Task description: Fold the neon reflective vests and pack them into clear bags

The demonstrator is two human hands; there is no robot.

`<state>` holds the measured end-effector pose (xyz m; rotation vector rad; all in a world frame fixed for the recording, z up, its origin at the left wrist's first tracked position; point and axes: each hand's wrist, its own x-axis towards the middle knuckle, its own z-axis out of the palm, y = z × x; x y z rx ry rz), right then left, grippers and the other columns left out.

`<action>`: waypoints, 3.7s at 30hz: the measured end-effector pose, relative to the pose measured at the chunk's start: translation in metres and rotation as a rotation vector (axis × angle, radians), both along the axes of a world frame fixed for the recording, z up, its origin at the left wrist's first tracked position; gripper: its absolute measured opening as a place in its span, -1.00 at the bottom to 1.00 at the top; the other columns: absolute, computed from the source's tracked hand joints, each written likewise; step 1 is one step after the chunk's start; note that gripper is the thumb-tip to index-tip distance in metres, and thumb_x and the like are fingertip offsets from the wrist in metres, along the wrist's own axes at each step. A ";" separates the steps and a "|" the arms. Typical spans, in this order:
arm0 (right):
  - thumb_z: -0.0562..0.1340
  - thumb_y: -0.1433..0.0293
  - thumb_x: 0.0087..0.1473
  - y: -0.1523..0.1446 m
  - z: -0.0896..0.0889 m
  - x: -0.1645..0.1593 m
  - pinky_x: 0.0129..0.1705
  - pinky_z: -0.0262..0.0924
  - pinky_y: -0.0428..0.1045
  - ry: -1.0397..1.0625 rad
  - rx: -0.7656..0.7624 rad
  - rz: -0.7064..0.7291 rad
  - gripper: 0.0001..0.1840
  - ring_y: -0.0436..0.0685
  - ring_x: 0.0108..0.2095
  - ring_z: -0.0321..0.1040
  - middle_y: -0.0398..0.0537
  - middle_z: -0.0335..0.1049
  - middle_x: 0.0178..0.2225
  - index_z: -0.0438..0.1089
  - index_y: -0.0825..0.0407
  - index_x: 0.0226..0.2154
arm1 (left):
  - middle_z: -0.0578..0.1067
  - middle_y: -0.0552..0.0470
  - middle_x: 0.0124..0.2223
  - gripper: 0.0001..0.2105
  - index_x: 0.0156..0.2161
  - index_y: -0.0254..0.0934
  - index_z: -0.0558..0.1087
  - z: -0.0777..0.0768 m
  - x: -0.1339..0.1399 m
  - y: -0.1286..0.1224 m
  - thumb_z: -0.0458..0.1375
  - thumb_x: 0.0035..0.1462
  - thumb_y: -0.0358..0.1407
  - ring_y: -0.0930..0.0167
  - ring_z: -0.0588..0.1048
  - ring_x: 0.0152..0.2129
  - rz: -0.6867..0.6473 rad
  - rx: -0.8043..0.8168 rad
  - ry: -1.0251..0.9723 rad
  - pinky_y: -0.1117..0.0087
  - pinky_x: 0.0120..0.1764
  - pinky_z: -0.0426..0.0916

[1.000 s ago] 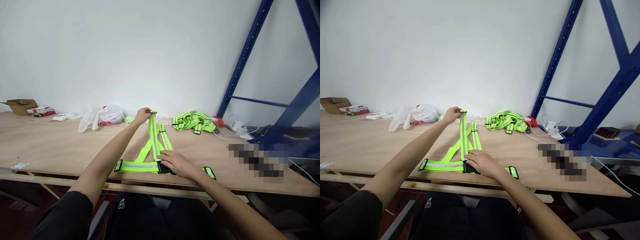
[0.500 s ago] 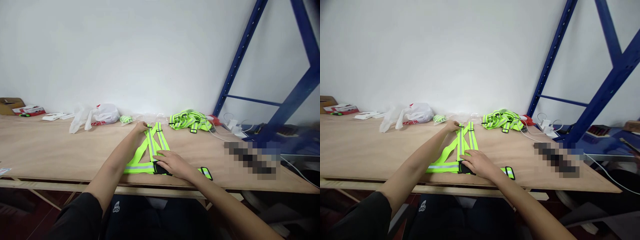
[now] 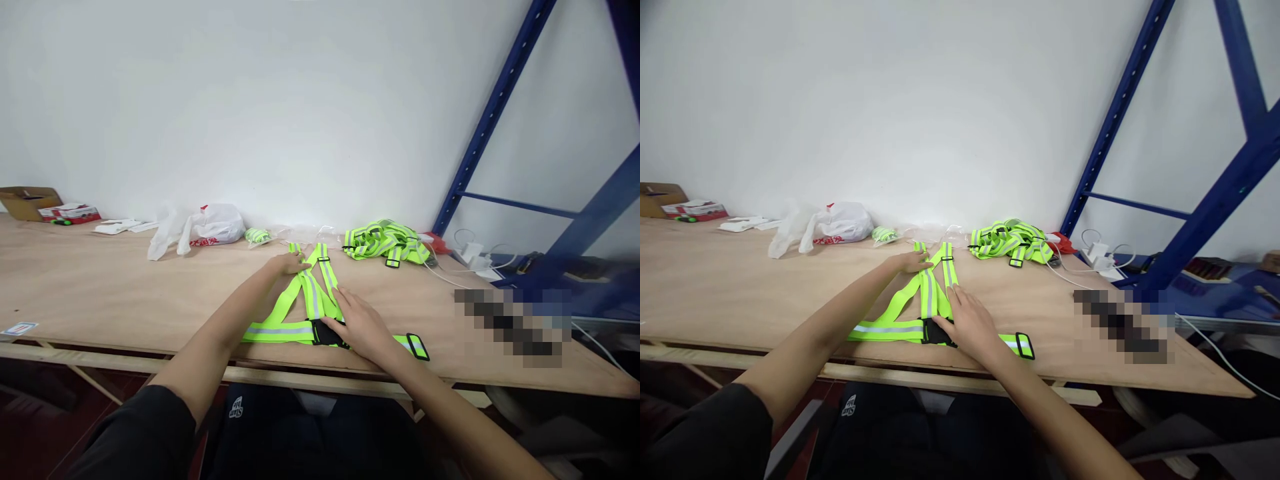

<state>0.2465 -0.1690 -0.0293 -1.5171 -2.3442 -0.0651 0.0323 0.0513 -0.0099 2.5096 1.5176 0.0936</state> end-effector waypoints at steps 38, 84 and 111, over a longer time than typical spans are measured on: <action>0.16 0.36 0.29 -0.066 -0.014 0.006 0.10 0.37 0.23 0.110 0.390 0.341 -0.66 0.27 0.09 0.40 0.16 0.49 0.05 0.42 0.06 0.08 | 0.59 -0.06 -0.04 -0.58 0.06 -0.17 0.55 -0.007 -0.145 -0.259 0.26 0.16 -0.03 0.26 0.54 -0.13 0.014 0.146 -0.647 0.32 -0.02 0.42; 0.36 0.14 0.03 -0.070 0.019 0.126 -0.36 0.32 0.00 0.509 -0.242 -0.070 -0.55 0.12 -0.41 0.34 -0.08 0.49 -0.36 0.53 -0.04 -0.03 | 0.38 -0.28 0.15 -0.65 0.14 -0.28 0.39 -0.019 0.064 -0.286 0.09 0.29 -0.28 0.02 0.36 0.05 -0.353 0.431 -0.113 -0.03 0.03 0.31; 0.46 0.21 -0.11 0.004 0.025 -0.051 -0.53 0.08 -0.13 0.638 -0.496 0.319 -0.58 -0.04 -0.52 0.20 -0.22 0.32 -0.51 0.52 0.07 -0.19 | 0.59 -0.10 -0.21 -0.81 -0.15 -0.28 0.53 -0.006 0.020 -0.299 0.12 0.27 -0.24 0.28 0.56 -0.27 -0.624 0.210 -0.373 0.36 -0.18 0.43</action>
